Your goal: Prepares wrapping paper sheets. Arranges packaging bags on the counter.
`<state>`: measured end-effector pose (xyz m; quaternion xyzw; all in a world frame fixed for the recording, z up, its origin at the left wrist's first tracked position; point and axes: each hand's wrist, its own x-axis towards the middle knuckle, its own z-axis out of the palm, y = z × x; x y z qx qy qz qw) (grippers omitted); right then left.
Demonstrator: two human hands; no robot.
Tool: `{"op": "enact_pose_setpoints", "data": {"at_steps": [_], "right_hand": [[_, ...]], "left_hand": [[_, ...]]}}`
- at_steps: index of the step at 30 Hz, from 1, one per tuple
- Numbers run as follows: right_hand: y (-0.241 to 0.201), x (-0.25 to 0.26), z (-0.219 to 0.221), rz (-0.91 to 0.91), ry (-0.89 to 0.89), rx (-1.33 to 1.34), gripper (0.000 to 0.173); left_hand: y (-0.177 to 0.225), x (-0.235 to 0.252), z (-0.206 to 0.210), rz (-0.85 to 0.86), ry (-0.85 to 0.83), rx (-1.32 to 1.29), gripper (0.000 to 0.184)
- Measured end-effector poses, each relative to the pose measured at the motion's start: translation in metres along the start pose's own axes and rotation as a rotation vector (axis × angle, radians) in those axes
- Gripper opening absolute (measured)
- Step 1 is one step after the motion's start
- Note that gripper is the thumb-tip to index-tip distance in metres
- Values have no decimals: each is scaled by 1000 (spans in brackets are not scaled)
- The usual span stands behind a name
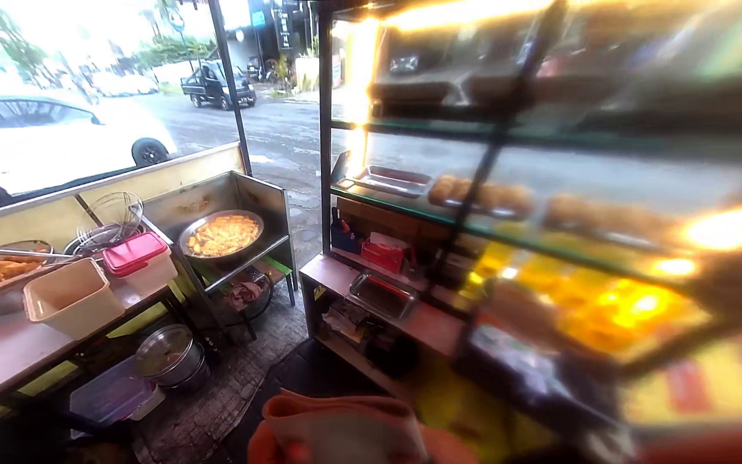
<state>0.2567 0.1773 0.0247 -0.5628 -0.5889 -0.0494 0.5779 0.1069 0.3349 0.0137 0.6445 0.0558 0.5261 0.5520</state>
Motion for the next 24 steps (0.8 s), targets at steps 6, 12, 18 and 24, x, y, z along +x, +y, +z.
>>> {"op": "enact_pose_setpoints", "data": {"at_steps": [6, 12, 18, 24], "right_hand": [[20, -7, -20, 64, -10, 29, 38], [31, -19, -31, 123, 54, 66, 45], [33, -25, -36, 129, 89, 122, 45], [35, -25, -46, 146, 72, 106, 45]], "left_hand": [[19, 39, -1, 177, -311, 100, 36], [20, 42, 36, 155, -189, 210, 33], [14, 34, 58, 214, 3, 352, 26], [8, 34, 69, 195, -3, 294, 19]]}}
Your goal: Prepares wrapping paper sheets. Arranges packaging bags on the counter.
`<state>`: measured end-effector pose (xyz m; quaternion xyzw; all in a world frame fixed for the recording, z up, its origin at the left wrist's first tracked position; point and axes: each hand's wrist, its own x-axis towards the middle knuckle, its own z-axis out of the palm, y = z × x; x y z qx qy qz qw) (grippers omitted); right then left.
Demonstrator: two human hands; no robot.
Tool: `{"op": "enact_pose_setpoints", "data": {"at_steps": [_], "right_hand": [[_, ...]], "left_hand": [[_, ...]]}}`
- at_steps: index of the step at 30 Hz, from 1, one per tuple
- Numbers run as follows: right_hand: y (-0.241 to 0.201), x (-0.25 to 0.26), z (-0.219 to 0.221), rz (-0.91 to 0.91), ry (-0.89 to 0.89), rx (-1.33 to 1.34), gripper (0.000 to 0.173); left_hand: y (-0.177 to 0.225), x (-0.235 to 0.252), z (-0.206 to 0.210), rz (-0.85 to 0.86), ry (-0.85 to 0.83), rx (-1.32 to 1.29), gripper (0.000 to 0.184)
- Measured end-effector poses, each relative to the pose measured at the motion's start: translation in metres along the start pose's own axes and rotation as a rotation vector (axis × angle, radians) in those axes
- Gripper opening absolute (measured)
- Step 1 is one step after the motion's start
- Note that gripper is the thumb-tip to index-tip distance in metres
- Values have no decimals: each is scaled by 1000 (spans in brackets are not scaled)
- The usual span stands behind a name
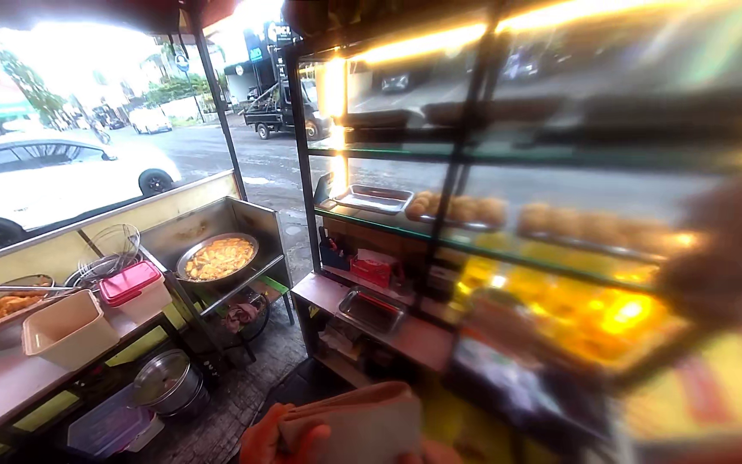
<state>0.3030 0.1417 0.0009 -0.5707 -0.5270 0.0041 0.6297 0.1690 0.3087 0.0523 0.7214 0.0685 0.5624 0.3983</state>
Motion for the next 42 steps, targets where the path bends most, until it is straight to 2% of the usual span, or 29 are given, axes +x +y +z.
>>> {"op": "enact_pose_setpoints", "data": {"at_steps": [5, 9, 12, 17, 21, 27, 29, 30, 32, 35, 39, 42], "right_hand": [[4, -6, -1, -32, 66, 31, 40], [6, -6, -2, 12, 24, 38, 45], [6, -2, -4, 18, 3, 91, 40], [-9, 12, -7, -25, 56, 115, 35], [-20, 14, -5, -46, 22, 118, 45], [-10, 7, -2, 35, -135, 295, 54], [-18, 12, 0, 59, -96, 249, 68], [-25, 13, 3, 76, -20, 208, 72], [-27, 8, 10, 67, 128, 153, 64], [-15, 0, 14, -23, 200, 50, 38], [-11, 2, 11, -63, 157, -46, 39], [-12, 8, 6, -79, 136, -7, 36]], "left_hand": [[-4, -6, -2, -103, -265, -183, 18], [-7, -4, -4, -68, -263, -87, 14], [-9, -2, -5, -42, -260, -62, 14], [-8, -9, -4, -14, -372, -171, 18], [-8, -23, 2, -101, -296, -310, 20], [-11, -33, 2, -93, -235, -235, 26], [-8, -33, 0, -87, -176, -135, 25], [-8, -34, 1, -81, -140, -112, 23], [-7, -34, 5, -104, -72, -153, 20], [-8, -34, 9, -139, -27, -200, 24], [-8, -34, 9, -141, -4, -221, 24], [-14, -32, 9, -80, -47, -228, 21]]}}
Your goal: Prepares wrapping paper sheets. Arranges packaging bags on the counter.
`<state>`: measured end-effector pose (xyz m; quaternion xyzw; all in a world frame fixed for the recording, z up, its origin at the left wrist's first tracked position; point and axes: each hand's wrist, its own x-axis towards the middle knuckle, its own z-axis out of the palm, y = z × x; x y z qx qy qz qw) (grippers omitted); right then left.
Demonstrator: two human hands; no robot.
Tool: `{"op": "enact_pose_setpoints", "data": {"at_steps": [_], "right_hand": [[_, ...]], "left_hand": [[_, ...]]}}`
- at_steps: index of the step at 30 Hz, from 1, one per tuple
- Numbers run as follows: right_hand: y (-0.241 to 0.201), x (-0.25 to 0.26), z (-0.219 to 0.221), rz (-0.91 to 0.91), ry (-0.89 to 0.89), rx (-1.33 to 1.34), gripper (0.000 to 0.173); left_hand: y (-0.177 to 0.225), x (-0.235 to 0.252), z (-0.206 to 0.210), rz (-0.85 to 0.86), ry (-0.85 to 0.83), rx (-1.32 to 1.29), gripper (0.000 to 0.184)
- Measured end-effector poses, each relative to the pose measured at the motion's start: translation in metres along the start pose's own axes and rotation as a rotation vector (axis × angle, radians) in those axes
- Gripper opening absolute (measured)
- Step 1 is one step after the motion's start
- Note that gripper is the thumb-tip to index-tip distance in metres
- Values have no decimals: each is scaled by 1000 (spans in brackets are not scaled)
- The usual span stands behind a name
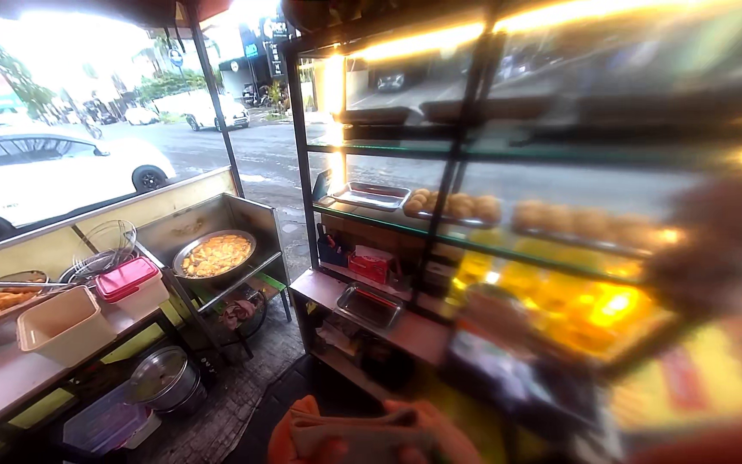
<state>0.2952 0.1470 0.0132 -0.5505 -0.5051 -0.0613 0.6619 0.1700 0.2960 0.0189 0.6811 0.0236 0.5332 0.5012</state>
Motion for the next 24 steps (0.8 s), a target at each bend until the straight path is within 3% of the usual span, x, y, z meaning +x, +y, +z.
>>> {"op": "enact_pose_setpoints", "data": {"at_steps": [3, 9, 13, 15, 19, 21, 24], "right_hand": [[-19, 11, 2, 85, 55, 108, 21], [-16, 18, 1, 61, 40, 206, 16], [-17, 23, -3, 26, 30, 185, 15], [-18, 25, -5, 17, 24, 180, 15], [-17, 26, -13, -1, -8, 204, 14], [-14, 26, -17, 9, -28, 239, 15], [-12, 31, -19, 10, -30, 280, 19]], "left_hand": [[-1, -2, -1, 14, 2, 10, 21], [-19, -15, -14, 100, 13, 93, 19], [-33, -28, -24, -9, -11, 5, 16], [-9, -11, -11, -78, -24, -64, 21], [-3, 6, -12, -67, -214, -240, 29], [-4, 12, -21, -46, -317, -207, 26], [5, 21, -15, 0, -342, -108, 22]]}}
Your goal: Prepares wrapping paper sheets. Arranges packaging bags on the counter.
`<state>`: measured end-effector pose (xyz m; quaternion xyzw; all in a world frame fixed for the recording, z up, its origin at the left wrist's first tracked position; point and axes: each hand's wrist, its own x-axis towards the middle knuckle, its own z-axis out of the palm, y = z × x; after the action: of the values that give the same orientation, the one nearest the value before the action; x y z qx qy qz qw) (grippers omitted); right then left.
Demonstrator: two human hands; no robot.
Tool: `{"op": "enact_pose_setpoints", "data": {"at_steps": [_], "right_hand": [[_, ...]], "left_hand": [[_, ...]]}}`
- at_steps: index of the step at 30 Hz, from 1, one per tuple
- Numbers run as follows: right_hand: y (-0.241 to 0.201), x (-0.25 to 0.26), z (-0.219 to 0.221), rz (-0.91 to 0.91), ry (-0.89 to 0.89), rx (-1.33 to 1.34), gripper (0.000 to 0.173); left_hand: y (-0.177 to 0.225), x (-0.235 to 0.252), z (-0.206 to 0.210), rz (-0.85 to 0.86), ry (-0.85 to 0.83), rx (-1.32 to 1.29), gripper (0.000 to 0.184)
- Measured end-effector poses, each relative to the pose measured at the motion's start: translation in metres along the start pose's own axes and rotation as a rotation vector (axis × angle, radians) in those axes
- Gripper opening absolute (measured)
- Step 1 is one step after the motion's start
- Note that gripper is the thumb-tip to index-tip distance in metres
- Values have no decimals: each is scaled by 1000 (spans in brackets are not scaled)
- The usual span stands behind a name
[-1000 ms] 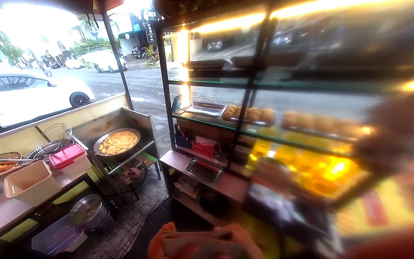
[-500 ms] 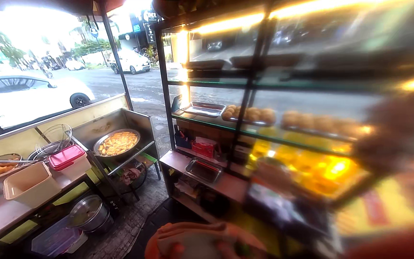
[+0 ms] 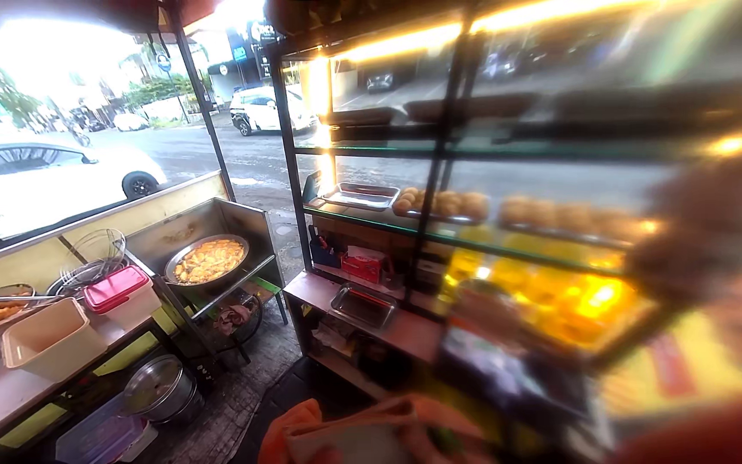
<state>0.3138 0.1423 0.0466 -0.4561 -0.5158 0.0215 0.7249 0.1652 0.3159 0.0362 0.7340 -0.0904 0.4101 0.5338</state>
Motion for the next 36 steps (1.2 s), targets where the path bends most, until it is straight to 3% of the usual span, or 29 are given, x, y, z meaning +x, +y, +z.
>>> {"op": "enact_pose_setpoints", "data": {"at_steps": [8, 16, 23, 36], "right_hand": [[6, 2, -4, -136, 125, -213, 24], [-3, 11, -11, -69, -13, 15, 14], [3, 12, -11, -48, 31, 143, 8], [19, 15, -12, 104, 42, 68, 12]], "left_hand": [[14, 6, 14, 90, 81, 270, 33], [11, 11, 9, 138, 106, 308, 33], [3, 3, 6, 211, 156, 297, 43], [1, 30, 4, 89, 25, 371, 32]]}}
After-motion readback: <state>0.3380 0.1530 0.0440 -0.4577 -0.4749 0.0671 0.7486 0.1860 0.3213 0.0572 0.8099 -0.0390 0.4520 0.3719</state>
